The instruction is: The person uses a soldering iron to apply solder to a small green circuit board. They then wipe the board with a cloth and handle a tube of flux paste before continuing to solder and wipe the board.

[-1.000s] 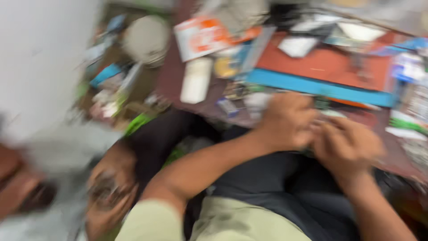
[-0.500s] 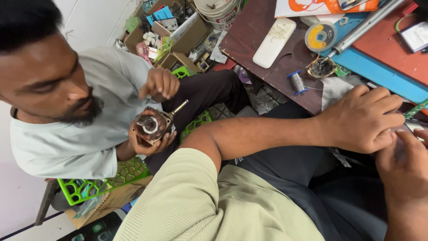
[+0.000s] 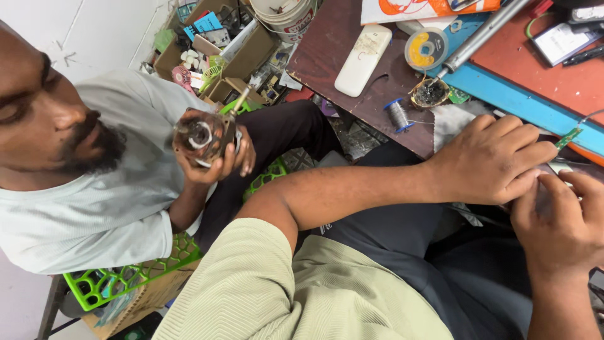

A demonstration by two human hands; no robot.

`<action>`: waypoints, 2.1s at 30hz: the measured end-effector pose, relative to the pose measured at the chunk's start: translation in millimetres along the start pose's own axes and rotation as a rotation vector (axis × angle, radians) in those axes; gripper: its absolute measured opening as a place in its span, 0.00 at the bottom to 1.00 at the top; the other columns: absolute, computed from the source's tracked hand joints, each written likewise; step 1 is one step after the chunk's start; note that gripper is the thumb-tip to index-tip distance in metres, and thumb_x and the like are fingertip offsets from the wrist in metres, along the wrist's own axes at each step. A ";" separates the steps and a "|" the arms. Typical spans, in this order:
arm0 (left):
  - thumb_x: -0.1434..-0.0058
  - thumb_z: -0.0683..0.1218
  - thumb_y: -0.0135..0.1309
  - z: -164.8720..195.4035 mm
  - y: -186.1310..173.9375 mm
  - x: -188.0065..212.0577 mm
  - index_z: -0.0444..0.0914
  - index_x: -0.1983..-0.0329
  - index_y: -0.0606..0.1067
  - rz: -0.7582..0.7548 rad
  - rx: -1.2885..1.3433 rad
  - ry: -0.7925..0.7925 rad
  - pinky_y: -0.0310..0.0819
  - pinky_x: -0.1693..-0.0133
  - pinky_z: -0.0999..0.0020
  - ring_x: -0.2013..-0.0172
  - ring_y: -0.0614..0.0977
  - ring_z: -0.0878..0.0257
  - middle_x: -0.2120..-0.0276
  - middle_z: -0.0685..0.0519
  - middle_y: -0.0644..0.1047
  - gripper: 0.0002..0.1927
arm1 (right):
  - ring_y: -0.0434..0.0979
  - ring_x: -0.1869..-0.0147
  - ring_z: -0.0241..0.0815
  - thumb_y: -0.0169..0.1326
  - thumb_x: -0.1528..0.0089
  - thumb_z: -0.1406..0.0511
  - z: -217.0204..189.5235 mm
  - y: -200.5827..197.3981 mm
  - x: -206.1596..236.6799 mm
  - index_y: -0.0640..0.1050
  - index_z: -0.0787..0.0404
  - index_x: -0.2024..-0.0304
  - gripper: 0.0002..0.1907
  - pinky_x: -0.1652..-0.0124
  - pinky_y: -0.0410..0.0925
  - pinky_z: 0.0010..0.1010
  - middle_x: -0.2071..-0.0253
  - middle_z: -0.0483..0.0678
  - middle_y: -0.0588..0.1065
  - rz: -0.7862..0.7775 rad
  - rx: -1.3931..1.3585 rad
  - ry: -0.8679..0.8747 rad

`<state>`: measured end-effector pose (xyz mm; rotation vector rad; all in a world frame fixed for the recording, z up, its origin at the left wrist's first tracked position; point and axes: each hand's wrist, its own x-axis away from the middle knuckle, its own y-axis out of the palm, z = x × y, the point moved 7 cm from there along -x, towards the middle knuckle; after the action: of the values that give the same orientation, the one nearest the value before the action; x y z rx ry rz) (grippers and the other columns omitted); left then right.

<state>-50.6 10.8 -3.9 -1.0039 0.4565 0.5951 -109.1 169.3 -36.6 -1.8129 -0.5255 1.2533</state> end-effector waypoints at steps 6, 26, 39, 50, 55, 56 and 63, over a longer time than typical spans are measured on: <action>0.41 0.51 0.58 0.2 -6.1 -6.2 0.44 0.38 0.68 -0.028 0.063 -0.023 0.64 0.58 0.61 0.58 0.75 0.59 0.59 0.57 0.73 0.28 | 0.79 0.54 0.47 0.63 0.34 0.70 -15.2 -18.1 -25.6 0.81 0.60 0.57 0.04 0.53 0.71 0.33 0.51 0.49 0.77 0.018 0.003 -0.042; 0.43 0.42 0.57 14.3 -5.4 -22.1 0.40 0.61 0.74 -0.161 0.069 0.067 0.64 0.53 0.55 0.55 0.75 0.54 0.63 0.53 0.73 0.07 | 0.77 0.64 0.44 0.68 0.41 0.65 -22.2 -46.2 -60.0 0.81 0.57 0.68 0.06 0.65 0.67 0.35 0.66 0.43 0.77 0.090 -0.043 -0.021; 0.41 0.43 0.57 13.9 -6.0 -20.8 0.40 0.57 0.76 -0.165 0.052 0.071 0.63 0.54 0.55 0.56 0.74 0.54 0.63 0.53 0.72 0.09 | 0.77 0.64 0.45 0.67 0.39 0.65 -20.8 -40.7 -55.4 0.81 0.57 0.67 0.07 0.64 0.67 0.35 0.65 0.43 0.77 0.061 -0.048 -0.021; 0.39 0.46 0.56 8.3 -5.1 -14.8 0.41 0.47 0.75 -0.134 0.030 0.051 0.63 0.57 0.60 0.56 0.74 0.57 0.62 0.55 0.72 0.17 | 0.76 0.65 0.45 0.66 0.35 0.63 -25.1 -36.0 -54.5 0.82 0.61 0.52 0.12 0.64 0.68 0.33 0.65 0.44 0.77 0.045 0.050 -0.049; 0.35 0.47 0.56 7.9 -8.4 -11.1 0.43 0.32 0.69 -0.123 0.001 0.054 0.64 0.56 0.61 0.59 0.73 0.59 0.62 0.56 0.71 0.27 | 0.77 0.66 0.45 0.64 0.34 0.62 -26.9 -36.0 -54.5 0.80 0.65 0.46 0.18 0.66 0.67 0.32 0.65 0.44 0.77 0.046 0.015 -0.049; 0.34 0.46 0.56 7.7 -7.8 -11.2 0.43 0.30 0.68 -0.121 -0.003 0.051 0.63 0.57 0.61 0.60 0.73 0.59 0.64 0.56 0.70 0.28 | 0.77 0.66 0.45 0.65 0.33 0.62 -26.9 -35.6 -53.9 0.78 0.61 0.49 0.14 0.65 0.68 0.32 0.65 0.44 0.77 0.035 0.031 -0.057; 0.36 0.48 0.56 9.4 -13.2 -11.2 0.51 0.23 0.61 -0.047 0.008 0.065 0.60 0.60 0.63 0.62 0.71 0.61 0.68 0.58 0.68 0.37 | 0.76 0.65 0.46 0.65 0.35 0.63 -25.5 -32.4 -49.7 0.80 0.68 0.46 0.19 0.65 0.68 0.32 0.67 0.44 0.76 0.050 0.016 -0.047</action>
<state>-49.6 10.9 15.8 -1.0259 0.4913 0.5196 -102.4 140.6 20.9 -1.7963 -0.4978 1.3332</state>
